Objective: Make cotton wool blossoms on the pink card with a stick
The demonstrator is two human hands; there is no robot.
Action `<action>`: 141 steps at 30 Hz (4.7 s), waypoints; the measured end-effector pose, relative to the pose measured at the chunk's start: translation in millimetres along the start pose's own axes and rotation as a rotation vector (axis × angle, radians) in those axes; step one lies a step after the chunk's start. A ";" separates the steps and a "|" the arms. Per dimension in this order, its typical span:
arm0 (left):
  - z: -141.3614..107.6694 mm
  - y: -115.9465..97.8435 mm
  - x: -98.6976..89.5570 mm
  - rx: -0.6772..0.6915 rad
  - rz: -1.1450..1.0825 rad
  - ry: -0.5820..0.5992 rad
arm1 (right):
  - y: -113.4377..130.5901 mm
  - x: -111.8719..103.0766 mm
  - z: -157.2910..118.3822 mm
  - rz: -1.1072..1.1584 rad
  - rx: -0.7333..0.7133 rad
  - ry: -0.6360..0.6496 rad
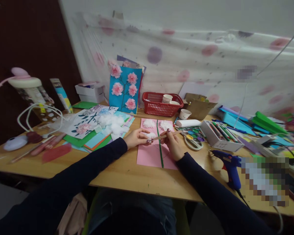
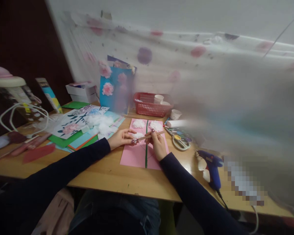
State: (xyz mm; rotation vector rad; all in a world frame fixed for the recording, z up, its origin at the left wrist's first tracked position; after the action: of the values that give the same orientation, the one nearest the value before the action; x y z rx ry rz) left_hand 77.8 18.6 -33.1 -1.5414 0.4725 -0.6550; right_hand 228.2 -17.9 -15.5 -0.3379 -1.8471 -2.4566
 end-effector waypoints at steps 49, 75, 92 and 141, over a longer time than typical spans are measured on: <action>34.3 -57.9 37.5 0.418 1.430 0.005 | 13.9 -11.6 4.1 -0.443 -0.202 -0.112; 34.1 -53.8 36.3 0.342 1.388 -0.004 | 16.9 5.6 1.8 -0.725 -0.254 0.004; 35.3 -51.7 30.2 0.358 1.359 -0.021 | 17.0 -9.6 5.2 -0.569 -0.225 -0.209; 35.6 -48.8 13.9 0.336 1.151 -0.094 | 29.2 -27.7 0.2 -0.304 -0.307 -0.392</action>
State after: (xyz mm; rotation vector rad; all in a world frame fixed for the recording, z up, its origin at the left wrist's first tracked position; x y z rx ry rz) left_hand 107.2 40.3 16.9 -0.7645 0.9936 0.2332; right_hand 260.2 -28.6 6.4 -0.6377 -1.7479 -3.0818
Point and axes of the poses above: each hand's wrist, its own z-axis towards the middle knuckle, its own x-axis out of the palm, y = z × x, the point moved 8 cm from there along z, towards the middle knuckle, and after that the axes turned 5 degrees about z, right-handed, at the moved point
